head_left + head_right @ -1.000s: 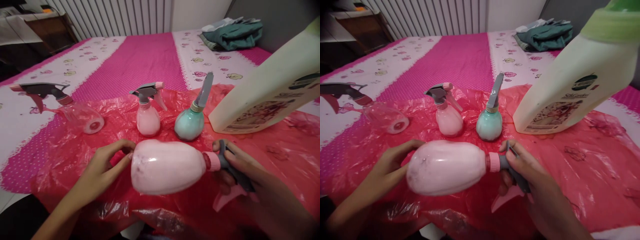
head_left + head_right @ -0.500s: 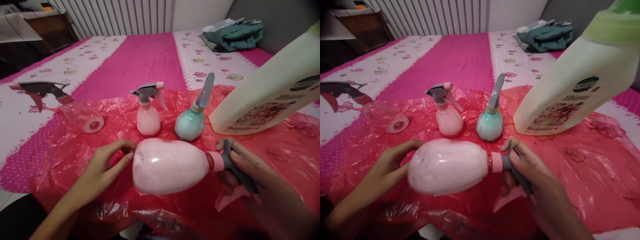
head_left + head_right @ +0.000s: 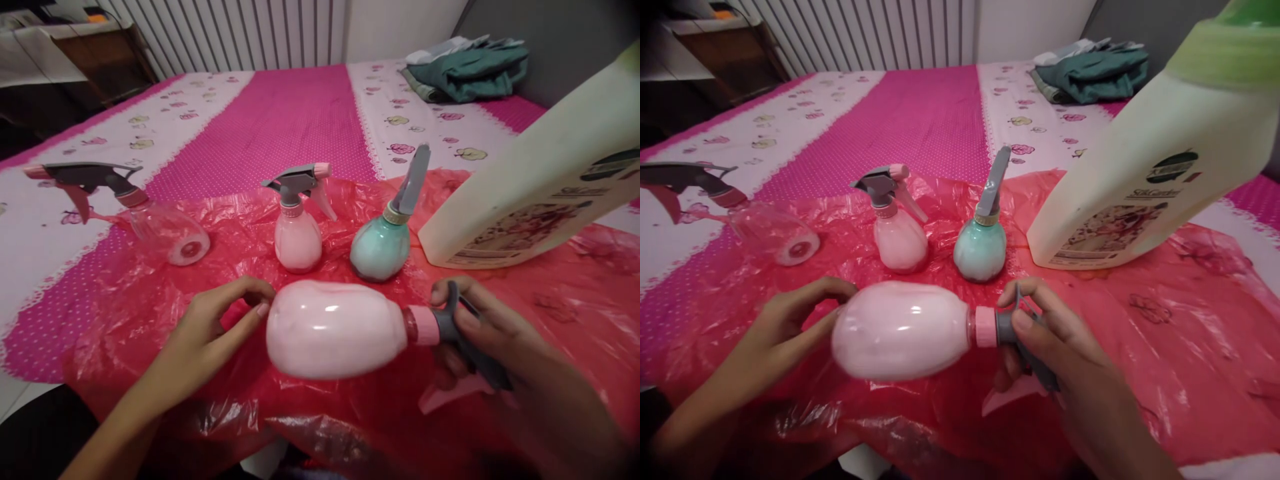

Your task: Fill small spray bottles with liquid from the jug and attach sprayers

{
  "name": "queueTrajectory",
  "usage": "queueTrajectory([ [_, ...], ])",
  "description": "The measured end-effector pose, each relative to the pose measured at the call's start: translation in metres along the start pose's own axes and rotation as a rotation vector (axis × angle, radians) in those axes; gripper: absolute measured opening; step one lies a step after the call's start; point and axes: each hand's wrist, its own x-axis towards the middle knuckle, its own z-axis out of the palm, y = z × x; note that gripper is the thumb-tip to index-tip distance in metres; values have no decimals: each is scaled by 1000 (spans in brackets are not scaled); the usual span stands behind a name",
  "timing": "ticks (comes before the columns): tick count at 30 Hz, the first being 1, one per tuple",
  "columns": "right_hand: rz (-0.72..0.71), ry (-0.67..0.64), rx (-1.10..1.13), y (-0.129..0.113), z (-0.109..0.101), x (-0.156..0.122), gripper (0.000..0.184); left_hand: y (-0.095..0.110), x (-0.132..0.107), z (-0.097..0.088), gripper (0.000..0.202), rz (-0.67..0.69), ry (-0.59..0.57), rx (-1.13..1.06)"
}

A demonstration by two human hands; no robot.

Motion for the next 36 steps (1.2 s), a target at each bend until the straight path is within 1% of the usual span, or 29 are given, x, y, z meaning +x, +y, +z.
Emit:
queueTrajectory([
  [2,10,6,14,1,-1,1,43,0,1,0,15,19,3,-15],
  [4,-63,41,-3,2,-2,2,44,1,1,0,14,29,-1,-11],
  [6,-111,38,-46,3,-3,3,42,2,2,0,13,20,-11,5],
  [8,-66,5,-42,2,-3,3,42,2,1,0,12,5,-14,4],
  [10,-31,8,-1,0,-1,3,41,1,1,1,12,7,-14,-7],
  [13,-91,55,11,0,1,2,41,-3,0,2,14,6,-18,-8],
  [17,-79,5,6,4,-1,5,40,-4,-1,1,15,2,-10,-5],
  [20,-137,18,-37,7,-4,7,45,-2,-1,0,13,7,-11,-3],
  [21,-137,16,-53,8,-4,6,45,-1,-1,0,13,6,-14,-3],
  [24,-35,0,-25,6,-2,3,42,0,0,0,13,-5,-17,-17],
  [25,-30,13,-4,5,-1,3,42,0,0,0,14,-3,-15,-25],
  [28,-96,66,11,5,2,3,43,0,1,1,14,-3,-14,-23],
  [32,-105,-6,5,11,-1,8,42,0,1,0,12,15,-15,-15],
  [35,-170,50,-7,13,-4,11,44,0,0,0,11,30,-11,-1],
  [36,-162,58,-13,12,-5,11,42,0,0,-1,11,28,-13,5],
])
